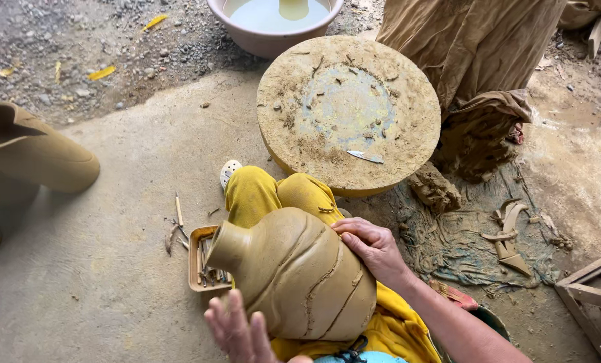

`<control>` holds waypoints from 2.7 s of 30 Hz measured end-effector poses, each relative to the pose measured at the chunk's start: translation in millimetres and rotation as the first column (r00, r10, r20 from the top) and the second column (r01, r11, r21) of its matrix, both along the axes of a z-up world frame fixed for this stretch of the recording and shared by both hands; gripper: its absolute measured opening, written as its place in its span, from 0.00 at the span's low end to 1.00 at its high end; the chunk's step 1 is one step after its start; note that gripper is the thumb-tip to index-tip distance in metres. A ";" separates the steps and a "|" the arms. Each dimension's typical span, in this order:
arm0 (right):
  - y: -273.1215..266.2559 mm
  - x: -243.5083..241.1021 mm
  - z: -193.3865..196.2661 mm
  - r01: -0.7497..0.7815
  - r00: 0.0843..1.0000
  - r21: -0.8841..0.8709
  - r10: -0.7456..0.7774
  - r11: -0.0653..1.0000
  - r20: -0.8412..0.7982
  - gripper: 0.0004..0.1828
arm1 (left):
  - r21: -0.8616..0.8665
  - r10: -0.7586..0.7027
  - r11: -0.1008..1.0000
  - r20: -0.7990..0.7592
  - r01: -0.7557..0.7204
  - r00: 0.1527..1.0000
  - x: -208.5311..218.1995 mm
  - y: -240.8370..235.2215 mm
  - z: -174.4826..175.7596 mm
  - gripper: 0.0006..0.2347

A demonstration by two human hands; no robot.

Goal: The person carves decorative grooves into a clay vase using a small metal scraper while rotating the piece by hand.

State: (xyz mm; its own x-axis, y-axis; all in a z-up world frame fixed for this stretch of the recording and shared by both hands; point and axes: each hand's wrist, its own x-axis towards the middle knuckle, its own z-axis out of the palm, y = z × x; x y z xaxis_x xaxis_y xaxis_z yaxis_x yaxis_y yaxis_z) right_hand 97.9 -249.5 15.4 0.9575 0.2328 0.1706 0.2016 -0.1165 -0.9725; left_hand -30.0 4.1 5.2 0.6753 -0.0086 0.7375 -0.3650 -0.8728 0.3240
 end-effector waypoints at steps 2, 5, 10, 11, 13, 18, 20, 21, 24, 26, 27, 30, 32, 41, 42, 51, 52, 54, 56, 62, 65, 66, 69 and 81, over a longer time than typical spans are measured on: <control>4.2 -12.2 9.8 0.069 0.995 -0.114 -0.060 0.991 0.086 0.10 | 0.040 -0.071 0.997 -0.006 0.071 0.997 7.3 -3.2 8.1 0.40; 7.3 -27.5 28.5 0.162 0.973 -0.231 -0.117 0.959 0.198 0.11 | 0.067 -0.065 0.996 -0.029 0.067 0.997 20.6 -10.2 18.2 0.41; 19.2 -42.1 53.9 0.269 0.922 -0.326 -0.145 0.906 0.359 0.12 | 0.089 -0.062 0.994 -0.046 0.066 0.997 30.8 -17.0 27.4 0.41; 22.4 -43.9 57.9 0.278 0.907 -0.324 -0.136 0.904 0.400 0.13 | 0.087 -0.050 0.995 -0.041 0.053 0.998 32.8 -18.1 29.2 0.41; 28.2 -47.7 64.6 0.301 0.881 -0.323 -0.132 0.897 0.455 0.13 | 0.081 -0.022 0.996 -0.033 0.025 0.999 34.9 -21.6 32.3 0.40; 39.2 -53.6 77.1 0.355 0.835 -0.350 -0.126 0.867 0.535 0.15 | 0.078 -0.036 0.996 -0.024 0.037 0.999 40.4 -24.5 39.1 0.40; 42.8 -56.8 80.4 0.375 0.823 -0.376 -0.118 0.847 0.555 0.16 | 0.089 -0.030 0.995 -0.034 0.033 0.999 40.3 -25.4 41.3 0.40; 44.3 -56.7 82.3 0.389 0.814 -0.387 -0.115 0.836 0.569 0.16 | 0.096 -0.025 0.995 -0.037 0.028 0.999 42.2 -26.5 42.3 0.40; 48.9 -58.5 89.0 0.388 0.789 -0.422 -0.059 0.819 0.611 0.17 | 0.101 -0.024 0.994 -0.067 0.031 0.997 45.7 -29.4 45.8 0.39; 51.4 -58.0 93.9 0.375 0.782 -0.436 -0.027 0.818 0.623 0.16 | 0.103 -0.031 0.994 -0.084 0.039 0.996 48.4 -29.9 48.0 0.39; 52.5 -57.3 96.6 0.369 0.777 -0.443 -0.011 0.817 0.629 0.16 | 0.104 -0.034 0.994 -0.087 0.043 0.996 50.0 -30.2 49.2 0.39; 52.6 -54.2 105.0 0.315 0.775 -0.496 0.082 0.809 0.626 0.18 | 0.112 -0.057 0.991 -0.099 0.068 0.993 53.2 -28.7 53.5 0.38; 51.9 -53.4 108.0 0.266 0.763 -0.510 0.144 0.818 0.630 0.19 | 0.113 -0.072 0.990 -0.112 0.085 0.991 56.1 -28.7 55.2 0.36; 23.9 -59.5 78.8 0.341 0.811 -0.341 -0.091 0.876 0.578 0.13 | 0.034 -0.135 0.990 -0.034 0.136 0.990 42.2 -13.2 28.7 0.34; 18.3 -56.6 71.8 0.448 0.839 -0.292 -0.285 0.845 0.464 0.14 | 0.026 -0.124 0.992 -0.020 0.124 0.992 38.1 -11.1 21.0 0.34; 2.8 -5.6 24.0 0.024 0.986 -0.111 -0.041 0.994 -0.159 0.17 | 0.053 -0.142 0.989 0.132 0.136 0.981 31.4 -0.3 -7.0 0.38; 4.6 -11.1 26.0 0.074 0.987 -0.164 -0.096 0.984 -0.132 0.17 | 0.054 -0.130 0.991 0.115 0.125 0.985 31.9 -2.8 -3.0 0.39; 10.0 -29.3 33.4 0.173 0.977 -0.267 -0.199 0.948 -0.072 0.16 | 0.049 -0.068 0.997 0.068 0.064 0.995 31.9 -9.8 7.3 0.38; 14.7 -39.2 43.2 0.233 0.972 -0.311 -0.216 0.922 0.089 0.15 | 0.050 -0.050 0.998 0.025 0.049 0.998 39.0 -15.7 18.3 0.37; 33.5 -55.4 73.1 0.316 0.911 -0.354 -0.179 0.880 0.371 0.19 | 0.035 -0.073 0.997 -0.080 0.076 0.994 51.9 -25.8 54.7 0.34; 41.7 -62.4 81.4 0.322 0.884 -0.393 -0.124 0.861 0.452 0.21 | 0.055 -0.096 0.993 -0.093 0.101 0.991 55.3 -26.0 62.6 0.34; 44.0 -63.2 83.6 0.323 0.875 -0.408 -0.106 0.854 0.472 0.22 | 0.058 -0.098 0.993 -0.097 0.104 0.990 56.1 -26.6 64.1 0.34; 46.0 -61.1 90.4 0.262 0.836 -0.422 0.014 0.868 0.548 0.22 | 0.051 -0.081 0.995 -0.100 0.087 0.992 60.3 -31.3 67.3 0.35; 8.8 -24.1 62.1 0.374 0.926 -0.063 -0.377 0.925 -0.028 0.26 | -0.252 -0.262 0.926 0.103 0.280 0.960 56.8 1.8 9.9 0.39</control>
State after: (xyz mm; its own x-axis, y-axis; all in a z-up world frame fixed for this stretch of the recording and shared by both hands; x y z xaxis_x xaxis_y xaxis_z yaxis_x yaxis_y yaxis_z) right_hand 73.8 -240.7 77.5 0.9822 -0.1372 0.1283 0.0943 -0.2305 -0.9685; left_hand 26.8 5.9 15.2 0.6242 0.0149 0.7811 -0.6040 -0.6249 0.4946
